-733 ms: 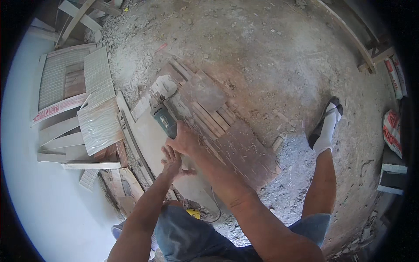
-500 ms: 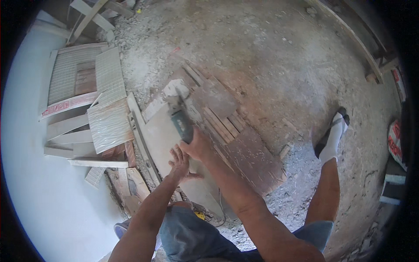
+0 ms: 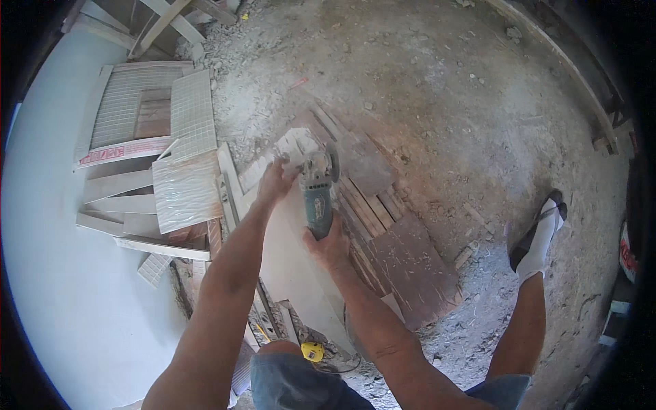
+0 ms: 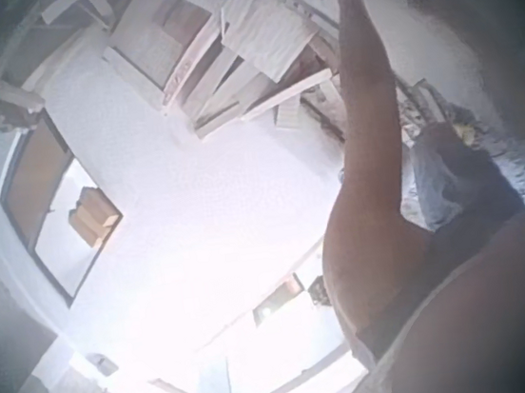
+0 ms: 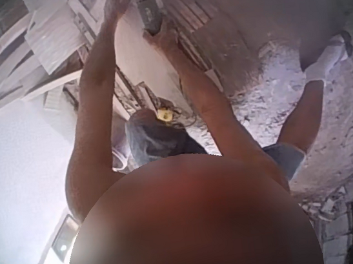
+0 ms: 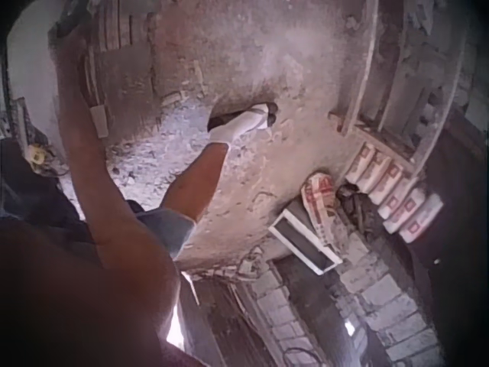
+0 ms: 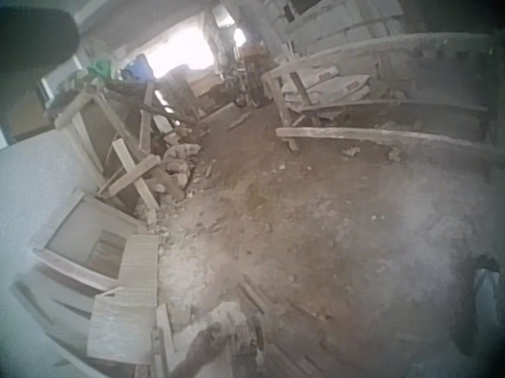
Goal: Using an angle grinder to cut and shape ceramic tiles on a construction site.
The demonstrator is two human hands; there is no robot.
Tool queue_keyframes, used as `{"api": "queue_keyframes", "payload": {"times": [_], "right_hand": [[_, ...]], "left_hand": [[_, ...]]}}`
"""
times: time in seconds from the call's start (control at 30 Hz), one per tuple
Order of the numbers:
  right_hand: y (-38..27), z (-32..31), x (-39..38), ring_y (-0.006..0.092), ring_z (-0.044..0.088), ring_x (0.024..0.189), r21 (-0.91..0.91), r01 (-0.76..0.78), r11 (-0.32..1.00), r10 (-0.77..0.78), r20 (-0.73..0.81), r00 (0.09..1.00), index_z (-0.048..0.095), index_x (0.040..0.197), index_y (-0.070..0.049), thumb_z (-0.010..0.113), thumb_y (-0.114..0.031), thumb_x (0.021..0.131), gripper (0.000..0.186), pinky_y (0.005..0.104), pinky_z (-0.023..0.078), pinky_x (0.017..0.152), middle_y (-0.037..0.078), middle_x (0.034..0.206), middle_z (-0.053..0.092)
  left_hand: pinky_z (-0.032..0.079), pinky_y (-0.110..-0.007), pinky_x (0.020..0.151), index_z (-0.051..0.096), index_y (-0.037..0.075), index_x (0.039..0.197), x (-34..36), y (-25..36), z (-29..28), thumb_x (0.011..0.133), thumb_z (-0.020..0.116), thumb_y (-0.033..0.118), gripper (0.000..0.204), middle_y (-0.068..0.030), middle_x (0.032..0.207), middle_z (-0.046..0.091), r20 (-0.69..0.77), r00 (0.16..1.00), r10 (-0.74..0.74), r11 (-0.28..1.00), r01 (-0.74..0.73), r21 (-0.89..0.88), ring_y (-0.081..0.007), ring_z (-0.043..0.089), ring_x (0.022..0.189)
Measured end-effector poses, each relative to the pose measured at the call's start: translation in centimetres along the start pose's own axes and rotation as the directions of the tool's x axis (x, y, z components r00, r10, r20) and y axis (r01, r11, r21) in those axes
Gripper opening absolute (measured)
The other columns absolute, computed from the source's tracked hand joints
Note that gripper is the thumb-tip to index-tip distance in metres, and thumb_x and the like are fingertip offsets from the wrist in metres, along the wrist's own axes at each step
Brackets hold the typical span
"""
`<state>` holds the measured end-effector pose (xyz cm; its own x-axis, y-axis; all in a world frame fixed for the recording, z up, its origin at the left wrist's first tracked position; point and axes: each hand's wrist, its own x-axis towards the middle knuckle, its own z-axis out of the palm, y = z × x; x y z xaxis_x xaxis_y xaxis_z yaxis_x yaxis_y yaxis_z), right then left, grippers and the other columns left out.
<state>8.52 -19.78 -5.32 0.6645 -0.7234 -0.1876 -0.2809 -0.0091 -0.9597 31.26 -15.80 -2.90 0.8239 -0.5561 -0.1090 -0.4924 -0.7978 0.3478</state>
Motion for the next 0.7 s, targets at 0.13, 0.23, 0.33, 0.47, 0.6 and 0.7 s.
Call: {"api": "queue_keyframes", "payload": {"times": [0.13,0.23,0.33,0.47,0.6,0.7], "right_hand": [[-0.6,-0.2,-0.2,0.0482,0.067,0.094,0.020,-0.052,0.998,0.051,0.048,0.998,0.036,0.142,-0.007,0.074,-0.041,0.079,0.081,0.0575,0.054,0.083,0.028,0.114,0.064],[-0.5,-0.5,-0.3,0.0480,0.067,0.094,0.054,-0.116,0.992,0.110,0.099,0.989,0.036,0.142,-0.007,0.073,-0.043,0.079,0.082,0.0573,0.054,0.084,0.027,0.114,0.064],[0.5,-0.9,-0.1,0.0481,0.067,0.093,0.019,-0.054,0.998,0.053,0.057,0.997,0.035,0.142,-0.005,0.074,-0.041,0.078,0.083,0.0576,0.053,0.084,0.027,0.114,0.064],[2.6,-0.5,-0.1,0.0480,0.067,0.094,-0.024,0.003,1.000,-0.003,-0.028,1.000,0.034,0.141,-0.003,0.076,-0.040,0.078,0.084,0.0575,0.054,0.084,0.027,0.111,0.064],[-1.5,1.6,-0.6,0.0472,0.067,0.096,0.067,0.034,0.997,-0.037,0.053,0.998,0.037,0.138,-0.001,0.077,-0.038,0.077,0.082,0.0562,0.054,0.083,0.026,0.110,0.063],[0.1,-0.5,0.4,0.0469,0.066,0.098,0.004,-0.044,0.999,0.044,0.053,0.998,0.038,0.139,-0.001,0.077,-0.037,0.077,0.082,0.0563,0.054,0.085,0.026,0.112,0.063]], "left_hand": [[0.051,-0.049,0.092,0.060,0.015,0.122,3.1,0.1,1.0,0.087,0.073,0.037,0.043,-0.0186,0.121,0.061,0.140,0.989,-0.038,0.996,0.027,0.083,-0.0404,0.064,0.108],[0.051,-0.049,0.092,0.061,0.012,0.118,4.0,0.6,1.1,0.087,0.071,0.036,0.040,-0.0186,0.119,0.061,0.158,0.987,-0.032,0.994,0.016,0.107,-0.0415,0.063,0.109],[0.050,-0.049,0.092,0.062,0.012,0.116,5.0,1.6,1.6,0.088,0.068,0.032,0.034,-0.0189,0.113,0.065,0.255,0.966,0.048,0.977,-0.099,0.189,-0.0413,0.063,0.108],[0.050,-0.049,0.089,0.063,0.009,0.109,6.3,-0.7,3.7,0.089,0.064,0.026,0.026,-0.0192,0.104,0.069,0.004,0.996,-0.086,0.996,0.086,0.008,-0.0402,0.065,0.104],[0.050,-0.050,0.090,0.060,-0.003,0.108,9.2,-15.2,-5.3,0.089,0.068,0.029,0.037,-0.0238,0.106,0.068,-0.354,0.857,-0.376,0.924,0.318,-0.211,-0.0426,0.065,0.102],[0.046,-0.051,0.099,0.053,-0.007,0.121,4.6,-12.1,-2.7,0.089,0.071,0.035,0.056,-0.0301,0.122,0.059,-0.268,0.836,-0.479,0.875,0.430,-0.222,-0.0431,0.058,0.115]]}}
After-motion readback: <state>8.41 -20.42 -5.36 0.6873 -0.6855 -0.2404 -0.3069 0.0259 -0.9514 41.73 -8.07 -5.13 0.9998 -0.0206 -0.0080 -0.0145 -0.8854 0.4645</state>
